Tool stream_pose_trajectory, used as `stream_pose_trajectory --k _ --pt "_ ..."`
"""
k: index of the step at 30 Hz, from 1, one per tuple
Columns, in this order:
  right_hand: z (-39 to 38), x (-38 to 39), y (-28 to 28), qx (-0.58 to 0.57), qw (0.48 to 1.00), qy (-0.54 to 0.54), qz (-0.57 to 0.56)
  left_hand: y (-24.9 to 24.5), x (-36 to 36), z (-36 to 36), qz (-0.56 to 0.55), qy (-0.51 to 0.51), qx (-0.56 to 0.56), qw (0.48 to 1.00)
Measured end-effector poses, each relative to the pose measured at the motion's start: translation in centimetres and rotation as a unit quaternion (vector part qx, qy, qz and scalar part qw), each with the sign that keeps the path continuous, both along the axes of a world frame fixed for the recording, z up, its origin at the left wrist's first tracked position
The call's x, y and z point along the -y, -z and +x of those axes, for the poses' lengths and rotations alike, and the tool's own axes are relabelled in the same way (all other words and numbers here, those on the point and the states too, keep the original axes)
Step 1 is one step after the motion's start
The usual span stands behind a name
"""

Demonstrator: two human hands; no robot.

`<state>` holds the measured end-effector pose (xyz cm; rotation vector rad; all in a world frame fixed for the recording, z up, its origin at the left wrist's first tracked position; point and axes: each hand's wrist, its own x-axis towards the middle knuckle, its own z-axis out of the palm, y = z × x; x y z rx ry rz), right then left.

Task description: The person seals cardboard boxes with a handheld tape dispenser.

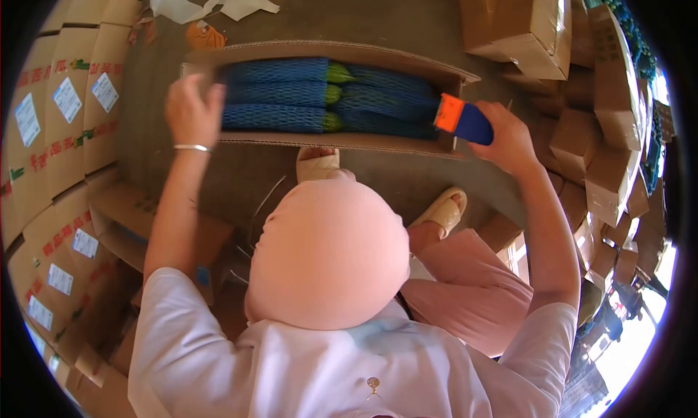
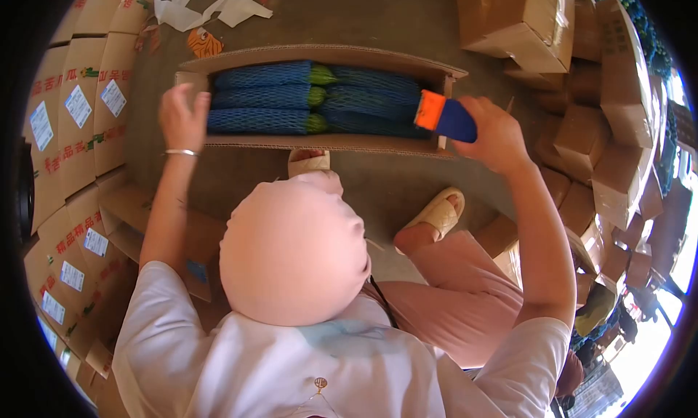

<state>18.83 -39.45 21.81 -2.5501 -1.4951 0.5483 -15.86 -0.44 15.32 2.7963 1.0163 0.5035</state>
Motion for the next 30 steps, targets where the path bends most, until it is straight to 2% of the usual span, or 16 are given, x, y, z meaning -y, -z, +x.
stream_pose_trajectory --k 1,2,5,6,8,9,11,13,17,19,21,23,25,26,28,30 --pt "-0.3 -0.7 0.7 0.001 1.0 -0.022 0.003 1.4 -2.7 -2.2 0.078 -0.09 -0.063 0.991" --pt "-1.3 -2.0 1.2 0.046 0.998 -0.033 -0.027 1.5 -3.0 -2.9 -0.06 -0.11 -0.099 0.987" --pt "-2.5 -4.3 2.2 0.113 0.99 -0.052 -0.074 -1.7 -1.9 -2.0 -0.292 -0.104 -0.244 0.919" --pt "-2.9 -4.7 2.4 0.133 0.985 -0.057 -0.094 -0.2 -2.1 -3.4 -0.244 0.001 -0.259 0.935" --pt "-3.7 -5.7 2.3 0.142 0.979 -0.064 -0.129 1.1 -1.9 -5.3 -0.193 0.103 -0.272 0.937" --pt "-3.8 -6.3 2.3 0.158 0.972 -0.069 -0.162 0.8 -1.1 -5.5 -0.122 0.158 -0.316 0.927" --pt "-4.2 -6.7 3.0 0.168 0.969 -0.076 -0.162 0.0 -0.9 -4.5 -0.049 0.211 -0.356 0.909" --pt "-4.5 -6.9 3.1 0.181 0.965 -0.084 -0.168 -1.9 -2.7 -1.6 -0.136 0.216 -0.423 0.869" --pt "-3.0 -7.2 1.9 0.161 0.962 -0.119 -0.186 -1.6 -5.0 0.9 -0.171 0.284 -0.356 0.873" --pt "-2.4 -7.7 -0.1 0.14 0.963 -0.139 -0.184 0.4 -5.8 1.7 -0.28 0.216 -0.35 0.867" --pt "-2.6 -8.5 -2.5 0.088 0.99 -0.033 -0.104 1.9 -5.9 3.0 -0.279 0.191 -0.343 0.876" --pt "-3.2 -9.2 -4.1 0.093 0.993 -0.011 -0.076 2.3 -5.9 4.0 -0.286 0.135 -0.429 0.846" --pt "-4.6 -9.8 -5.4 0.039 0.995 0.078 0.045 2.2 -5.3 3.5 -0.289 0.126 -0.404 0.859" --pt "-5.4 -9.9 -5.5 0.04 0.995 0.079 0.046 2.3 -5.1 3.3 -0.279 0.121 -0.386 0.871" --pt "-7.0 -10.1 -5.4 -0.08 0.987 0.117 0.076 2.1 -4.4 2.8 -0.271 0.113 -0.368 0.882" --pt "-8.9 -10.7 -4.4 -0.102 0.987 0.118 0.039 1.7 -3.4 2.6 -0.249 0.066 -0.323 0.911"
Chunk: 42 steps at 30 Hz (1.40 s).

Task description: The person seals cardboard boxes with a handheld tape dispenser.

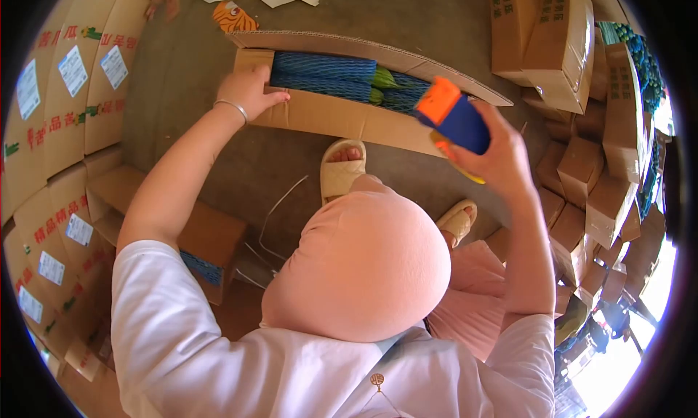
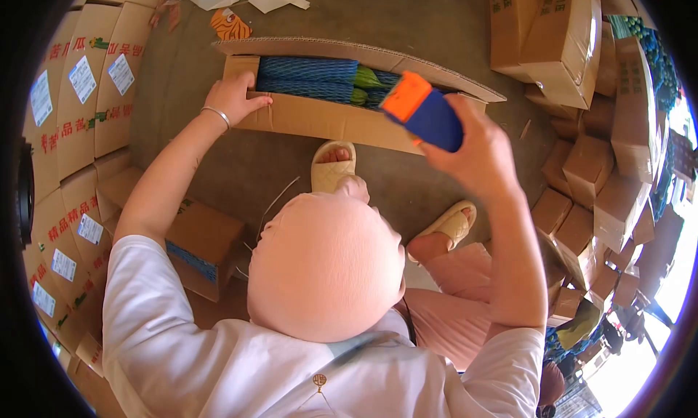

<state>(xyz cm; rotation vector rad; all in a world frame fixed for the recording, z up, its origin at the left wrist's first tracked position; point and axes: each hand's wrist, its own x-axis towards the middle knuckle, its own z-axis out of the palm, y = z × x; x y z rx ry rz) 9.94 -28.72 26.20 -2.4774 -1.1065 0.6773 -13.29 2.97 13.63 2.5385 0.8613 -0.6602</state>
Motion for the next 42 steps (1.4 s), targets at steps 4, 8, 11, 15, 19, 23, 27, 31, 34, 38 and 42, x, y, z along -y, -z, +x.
stream_pose_trajectory --k 4,8,11,15,19,23,27,31,34,38,42 --pt "-2.7 -0.9 4.2 0.028 0.997 -0.065 0.002 2.2 0.9 -1.1 0.239 0.091 0.129 0.958" --pt "-4.2 -3.2 7.3 0.118 0.986 -0.104 -0.055 4.3 0.9 -1.1 0.135 0.041 0.086 0.986" --pt "-4.7 -7.1 6.6 0.107 0.968 -0.113 -0.197 4.6 1.2 -0.8 0.147 0.04 0.077 0.985" --pt "-5.5 -8.3 6.6 0.103 0.957 -0.12 -0.244 5.2 1.2 -1.3 0.175 0.04 0.137 0.974" --pt "-5.7 -6.2 6.6 0.102 0.968 -0.1 -0.205 4.8 1.7 -1.6 0.149 0.023 0.187 0.971" --pt "-6.0 -6.4 6.8 0.12 0.971 -0.09 -0.188 -0.7 2.4 1.3 0.172 0.074 0.241 0.952" --pt "-6.9 -7.3 6.9 0.133 0.96 -0.107 -0.22 -1.8 1.1 7.6 0.113 0.138 0.245 0.953" --pt "-6.7 -6.9 6.8 0.135 0.962 -0.108 -0.211 -1.5 2.5 9.0 0.102 0.096 -0.015 0.99" --pt "-7.0 -6.5 7.0 0.117 0.962 -0.105 -0.225 2.2 4.6 3.2 0.043 0.088 0.116 0.988" --pt "-7.5 -6.0 7.1 0.157 0.959 -0.135 -0.192 4.3 7.0 -0.2 0.111 0.14 0.194 0.965" --pt "-7.3 -3.8 6.2 0.133 0.974 -0.154 -0.099 2.7 7.1 -0.8 0.109 0.185 0.115 0.97"
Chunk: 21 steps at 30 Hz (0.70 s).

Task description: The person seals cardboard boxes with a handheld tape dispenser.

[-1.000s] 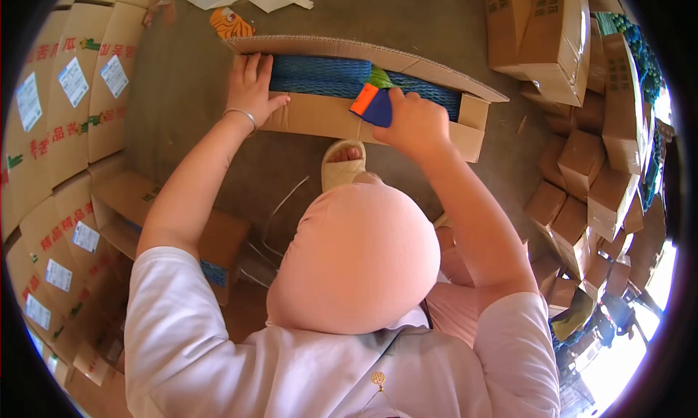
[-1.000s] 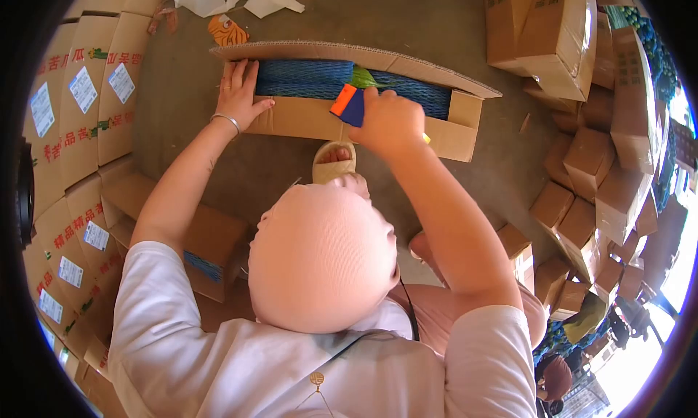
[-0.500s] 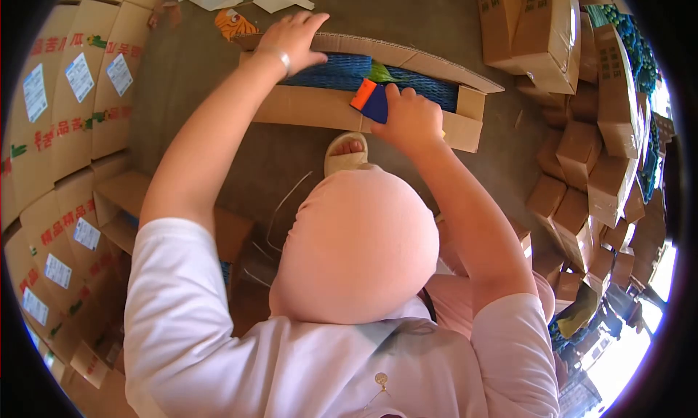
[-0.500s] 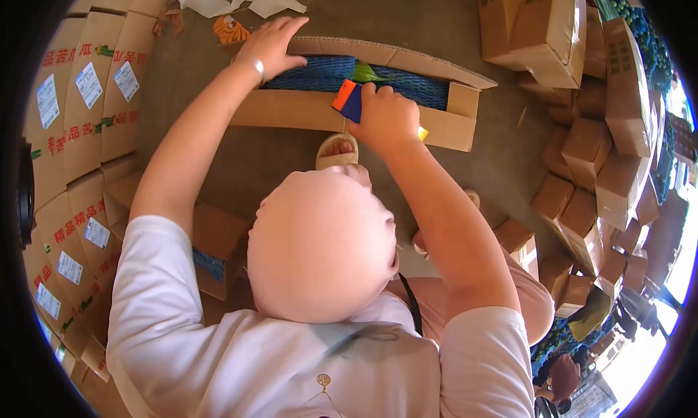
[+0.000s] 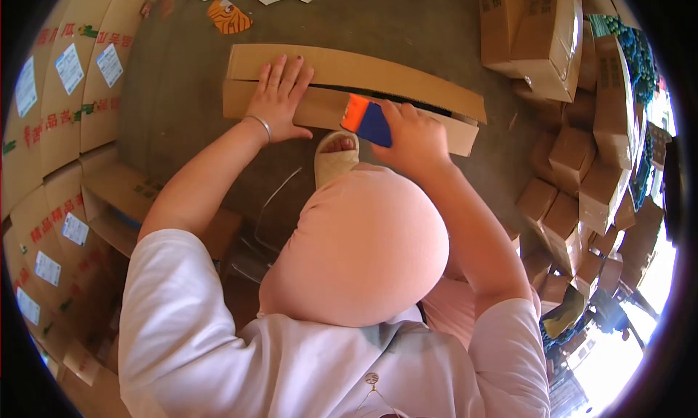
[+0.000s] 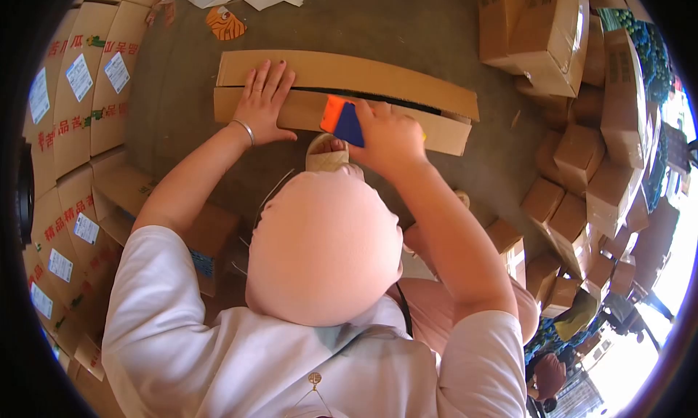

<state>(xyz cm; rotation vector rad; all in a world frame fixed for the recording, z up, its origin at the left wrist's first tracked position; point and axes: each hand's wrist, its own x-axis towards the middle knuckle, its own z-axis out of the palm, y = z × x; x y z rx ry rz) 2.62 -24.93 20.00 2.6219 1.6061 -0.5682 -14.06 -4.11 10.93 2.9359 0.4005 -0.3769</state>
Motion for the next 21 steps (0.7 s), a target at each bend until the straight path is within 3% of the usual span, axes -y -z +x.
stream_pose_trajectory --k 4,7,9,12,21 --pt "4.4 0.6 -0.8 -0.073 0.989 0.068 0.112 1.1 -0.4 -0.3 -0.007 0.006 0.06 0.998" --pt "7.4 -2.0 -0.7 -0.004 0.978 0.083 0.191 1.2 -0.7 -0.2 -0.026 0.008 0.079 0.996" --pt "8.1 -3.7 0.3 -0.029 0.989 0.123 0.074 1.2 -0.8 -0.1 -0.028 0.008 0.092 0.995" --pt "7.1 -4.7 2.5 0.005 0.993 0.105 0.051 0.8 -0.8 0.3 -0.025 0.003 0.065 0.998" --pt "6.1 -4.7 2.6 0.024 0.993 0.111 0.03 0.7 -0.5 0.0 -0.025 -0.011 0.061 0.998"
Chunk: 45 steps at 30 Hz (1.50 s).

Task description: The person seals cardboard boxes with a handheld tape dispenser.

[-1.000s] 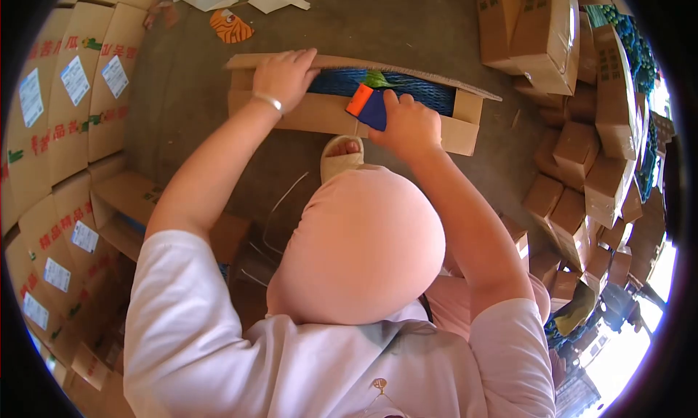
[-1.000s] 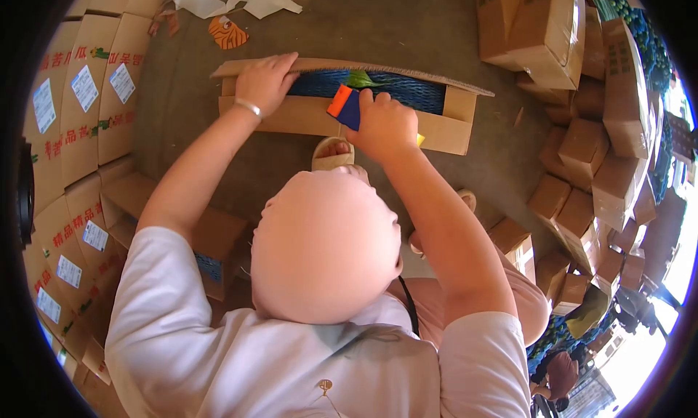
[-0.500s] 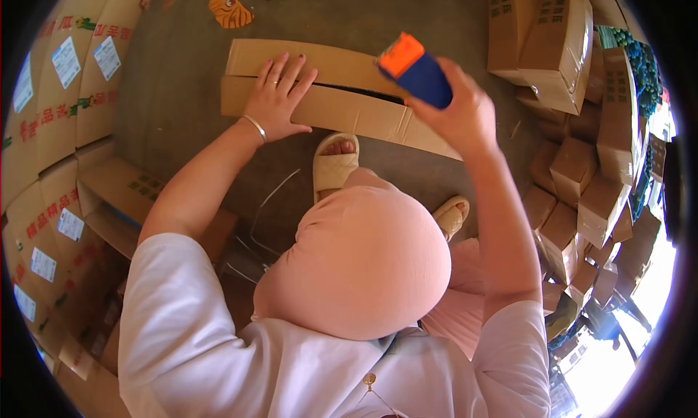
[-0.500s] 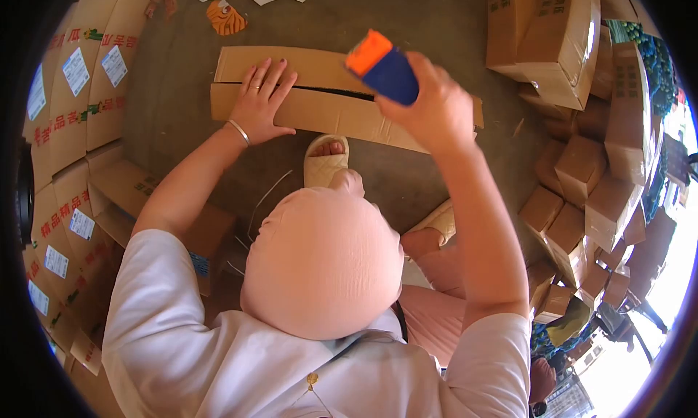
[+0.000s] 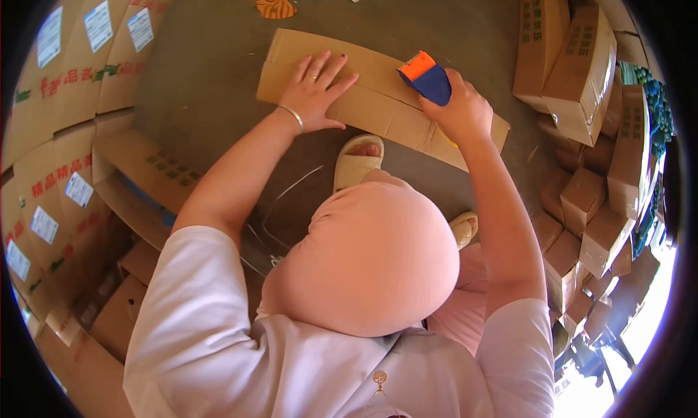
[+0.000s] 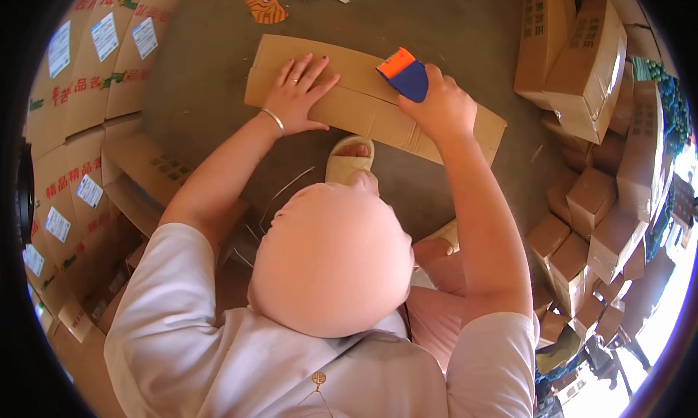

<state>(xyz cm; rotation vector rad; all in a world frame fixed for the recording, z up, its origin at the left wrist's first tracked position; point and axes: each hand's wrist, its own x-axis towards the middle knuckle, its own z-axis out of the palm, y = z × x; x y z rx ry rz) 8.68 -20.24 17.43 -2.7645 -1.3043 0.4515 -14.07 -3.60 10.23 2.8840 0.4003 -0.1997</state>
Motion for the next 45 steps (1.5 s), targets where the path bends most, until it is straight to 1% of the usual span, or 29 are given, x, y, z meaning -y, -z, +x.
stream_pose_trajectory --k 1,3,6,7,9,12,14,16,20,22,24,25,26,28,30,31,33,34,35,36,37,38,39,40,41,42,44,45 --pt "-0.1 -0.1 -0.2 -0.001 1.0 0.012 -0.012 -0.4 0.3 0.1 0.007 -0.004 0.004 1.0" --pt "-0.1 0.4 -0.4 0.005 1.0 0.008 -0.001 -1.1 1.3 -0.1 0.031 -0.049 -0.055 0.997" --pt "-0.2 1.3 -0.5 0.013 1.0 0.005 0.017 -0.2 1.9 -1.2 0.027 -0.086 -0.024 0.996" --pt "-0.3 1.5 -0.5 0.015 0.999 0.008 0.029 0.1 1.6 -1.9 0.025 -0.09 -0.022 0.995" --pt "-0.5 1.9 0.0 0.02 1.0 0.008 0.02 0.5 0.1 -3.5 0.019 -0.128 -0.021 0.991" --pt "-0.2 1.3 -0.2 0.024 0.999 0.009 0.027 0.0 -1.5 -5.0 0.043 -0.134 -0.018 0.99" --pt "-0.3 1.4 0.0 0.02 0.999 0.007 0.032 0.6 -1.9 -5.1 0.042 -0.132 -0.015 0.99" --pt "-0.3 1.8 0.3 0.033 0.997 0.003 0.064 1.0 -2.1 -5.1 0.038 -0.128 -0.011 0.991" --pt "0.0 1.2 -0.4 0.025 0.997 -0.025 0.063 1.1 -1.9 -5.3 0.025 -0.131 0.016 0.991" --pt "-0.9 -1.3 -2.4 -0.013 0.994 -0.1 0.043 1.2 -2.0 -5.3 0.021 -0.135 0.026 0.99" --pt "-3.8 -4.5 -3.2 -0.086 0.977 -0.131 0.145 1.4 -2.1 -5.5 0.015 -0.127 0.043 0.991" --pt "-5.2 -6.0 -2.6 -0.09 0.976 -0.137 0.143 1.6 -2.1 -5.6 0.014 -0.134 0.04 0.99" --pt "-6.6 -7.6 -1.9 -0.128 0.95 -0.187 0.212 1.7 -2.2 -5.6 0.01 -0.133 0.034 0.991" --pt "-7.9 -9.0 -0.5 -0.171 0.914 -0.243 0.277 2.0 -2.4 -5.6 0.004 -0.141 0.025 0.99" --pt "-8.8 -9.3 1.2 -0.173 0.924 -0.24 0.244 2.0 -2.3 -5.9 -0.03 -0.145 0.091 0.985" --pt "-8.7 -9.4 1.3 -0.172 0.917 -0.241 0.268 1.8 -2.2 -5.8 -0.029 -0.156 0.089 0.983" --pt "-8.4 -9.0 1.7 -0.177 0.911 -0.247 0.28 1.2 -1.9 -5.7 0.01 -0.156 0.072 0.985" --pt "-8.2 -8.4 1.9 -0.177 0.908 -0.243 0.291 1.5 -2.2 -6.1 0.01 -0.163 0.07 0.984" --pt "-8.0 -8.0 1.9 -0.184 0.913 -0.242 0.271 1.8 -2.7 -6.6 -0.113 -0.188 0.157 0.963" --pt "-8.0 -7.9 1.9 -0.184 0.912 -0.245 0.272 2.1 -3.2 -6.7 -0.233 -0.206 0.242 0.919" --pt "-8.0 -7.8 1.8 -0.183 0.911 -0.244 0.277 1.2 -2.7 -6.3 -0.452 -0.345 0.348 0.746" --pt "-8.2 -7.7 1.8 -0.185 0.91 -0.241 0.281 0.3 -3.0 -6.0 -0.452 -0.347 0.346 0.745" --pt "-8.2 -7.7 2.1 -0.174 0.907 -0.246 0.294 -0.9 -3.3 -5.8 -0.605 -0.402 0.307 0.615" --pt "-8.4 -7.6 2.0 -0.177 0.908 -0.246 0.289 -1.7 -3.3 -5.6 -0.731 -0.438 0.257 0.455" --pt "-8.3 -7.6 1.8 -0.179 0.91 -0.246 0.281 -2.1 -3.0 -5.4 -0.812 -0.36 0.253 0.383" --pt "-8.2 -7.7 1.7 -0.179 0.912 -0.246 0.276 -1.8 -2.8 -5.1 -0.813 -0.358 0.255 0.382" --pt "-8.1 -7.4 1.9 -0.176 0.911 -0.248 0.278 -1.1 -2.1 -4.4 -0.847 -0.295 0.289 0.334" --pt "-8.0 -7.3 2.0 -0.176 0.907 -0.253 0.288 -1.6 -1.9 -4.2 -0.839 -0.306 0.294 0.34"
